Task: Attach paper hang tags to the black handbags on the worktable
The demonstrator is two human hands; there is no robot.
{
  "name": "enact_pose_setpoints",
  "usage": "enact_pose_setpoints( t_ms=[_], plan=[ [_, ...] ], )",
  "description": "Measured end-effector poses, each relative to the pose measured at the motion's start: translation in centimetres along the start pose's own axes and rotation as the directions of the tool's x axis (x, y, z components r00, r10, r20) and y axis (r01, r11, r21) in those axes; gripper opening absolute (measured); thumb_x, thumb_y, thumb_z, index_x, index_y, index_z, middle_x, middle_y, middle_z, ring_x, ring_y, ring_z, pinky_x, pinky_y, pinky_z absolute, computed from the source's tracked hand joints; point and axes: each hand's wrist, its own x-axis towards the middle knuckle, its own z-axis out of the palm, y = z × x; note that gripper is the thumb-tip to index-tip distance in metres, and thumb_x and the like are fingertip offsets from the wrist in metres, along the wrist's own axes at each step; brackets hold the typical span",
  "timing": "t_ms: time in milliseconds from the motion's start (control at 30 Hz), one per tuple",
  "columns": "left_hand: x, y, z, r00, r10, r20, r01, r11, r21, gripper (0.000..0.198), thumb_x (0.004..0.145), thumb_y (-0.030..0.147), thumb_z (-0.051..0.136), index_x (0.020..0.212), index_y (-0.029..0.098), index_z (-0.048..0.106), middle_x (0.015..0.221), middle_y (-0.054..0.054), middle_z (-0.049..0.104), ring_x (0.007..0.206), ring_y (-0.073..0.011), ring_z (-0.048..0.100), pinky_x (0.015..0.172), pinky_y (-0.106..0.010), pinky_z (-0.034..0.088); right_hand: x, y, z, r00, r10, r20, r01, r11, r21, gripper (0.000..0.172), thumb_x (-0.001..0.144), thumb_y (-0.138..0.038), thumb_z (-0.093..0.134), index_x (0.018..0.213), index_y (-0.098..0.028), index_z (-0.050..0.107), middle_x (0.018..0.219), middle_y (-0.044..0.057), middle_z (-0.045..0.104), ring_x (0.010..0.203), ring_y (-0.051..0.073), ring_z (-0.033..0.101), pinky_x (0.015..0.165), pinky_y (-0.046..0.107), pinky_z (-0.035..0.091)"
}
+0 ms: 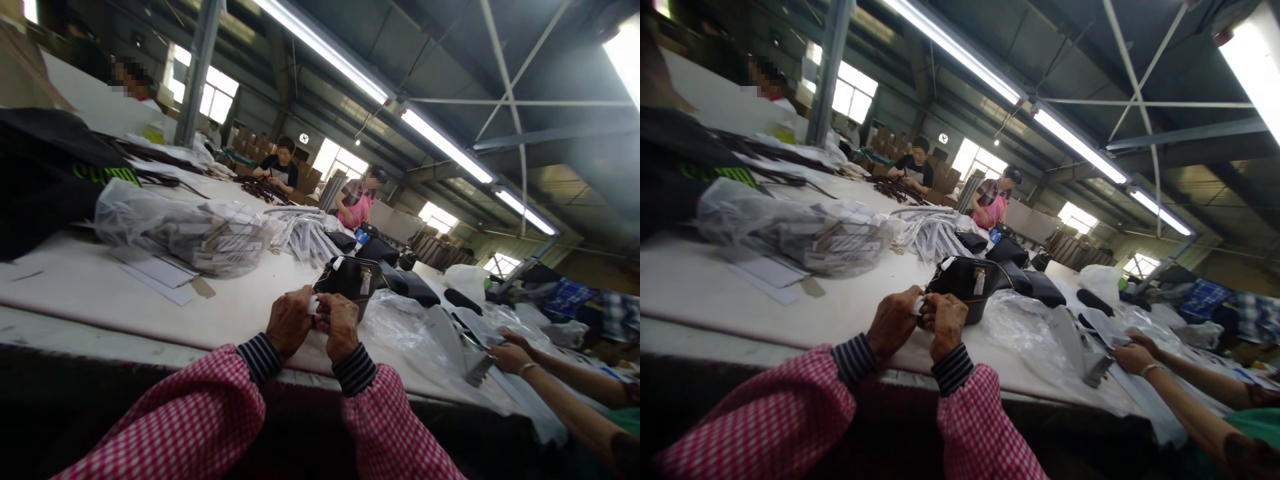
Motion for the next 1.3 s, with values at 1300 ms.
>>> enact_pose_setpoints(
  t_ms=[1300],
  plan=[
    [1.4, 0.9, -2.3, 0.992, 0.023, 0.125, -0.008, 0.993, -0.12, 0.023, 0.089, 0.029, 0.038, 0.071, 0.021, 0.05, 0.067, -0.002, 0.062, 0.065, -0.0201, 0.057, 0.065, -0.031, 0.034, -0.9, -0.8, -2.3, 0.874, -0.404, 0.269, 0.486, 0.733, -0.476, 0.019, 0.089, -0.017, 0.048, 0.093, -0.022, 0.066, 0.069, -0.003, 0.069, 0.048, 0.011, 0.061, 0.047, 0.018, 0.041]
  ],
)
